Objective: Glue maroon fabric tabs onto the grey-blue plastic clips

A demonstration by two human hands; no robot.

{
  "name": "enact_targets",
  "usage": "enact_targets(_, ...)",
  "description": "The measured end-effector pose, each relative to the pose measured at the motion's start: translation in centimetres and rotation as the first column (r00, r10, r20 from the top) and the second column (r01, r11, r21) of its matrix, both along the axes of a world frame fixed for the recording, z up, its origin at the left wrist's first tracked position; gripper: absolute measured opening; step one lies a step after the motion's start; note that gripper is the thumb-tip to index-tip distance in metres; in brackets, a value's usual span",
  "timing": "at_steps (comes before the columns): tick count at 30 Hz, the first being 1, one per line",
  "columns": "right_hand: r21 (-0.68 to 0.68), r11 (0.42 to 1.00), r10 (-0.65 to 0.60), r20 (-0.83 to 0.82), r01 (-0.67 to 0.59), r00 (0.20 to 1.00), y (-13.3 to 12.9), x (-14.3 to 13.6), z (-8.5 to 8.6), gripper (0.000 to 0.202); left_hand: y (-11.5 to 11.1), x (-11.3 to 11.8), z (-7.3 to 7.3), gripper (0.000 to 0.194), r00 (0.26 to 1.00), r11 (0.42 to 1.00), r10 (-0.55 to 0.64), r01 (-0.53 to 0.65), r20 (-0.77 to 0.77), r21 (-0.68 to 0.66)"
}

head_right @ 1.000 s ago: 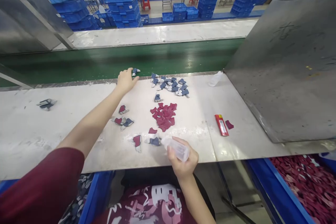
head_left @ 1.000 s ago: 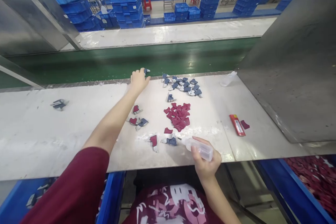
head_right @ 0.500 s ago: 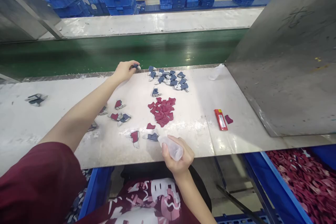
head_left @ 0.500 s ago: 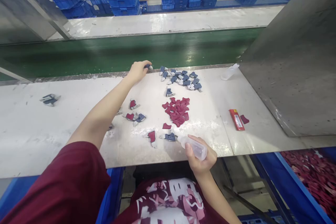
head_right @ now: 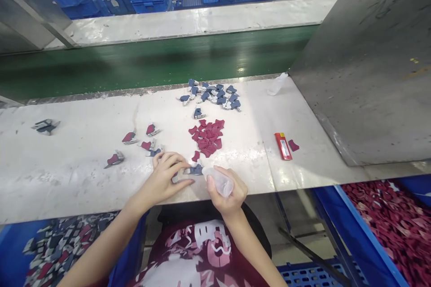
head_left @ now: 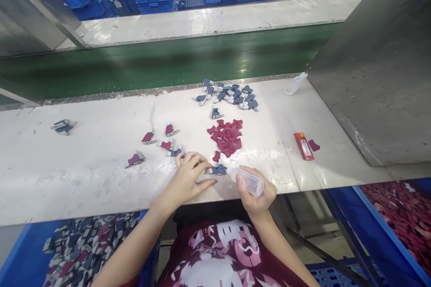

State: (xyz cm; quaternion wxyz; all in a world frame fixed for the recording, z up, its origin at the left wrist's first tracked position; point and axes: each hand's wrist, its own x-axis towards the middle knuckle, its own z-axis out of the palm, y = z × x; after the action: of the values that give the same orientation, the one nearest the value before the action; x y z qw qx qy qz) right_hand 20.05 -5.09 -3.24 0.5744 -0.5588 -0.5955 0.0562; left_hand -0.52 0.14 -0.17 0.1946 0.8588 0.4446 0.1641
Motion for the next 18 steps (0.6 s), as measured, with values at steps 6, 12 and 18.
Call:
enact_targets(6,-0.023,1.0,-0.014,-0.039,0.013,0.999,-0.1,0.0,-0.4,0.014,-1.1,1.3,-1.2,0.006,0.994,0.996,0.088,-0.09,0.07,0.021)
enact_targets(12,-0.013,0.997,-0.076,-0.037,0.076,0.996,-0.1,-0.2,-0.5,0.013,-1.5,1.4,-1.6,0.004,0.988,0.989,0.111,-0.12,0.107,0.084)
enact_targets(18,-0.015,0.997,-0.078,-0.06,0.077,0.995,-0.4,0.0,-1.0,0.014,-1.7,1.8,-1.5,0.007,0.985,0.973,0.139,-0.155,0.102,0.17)
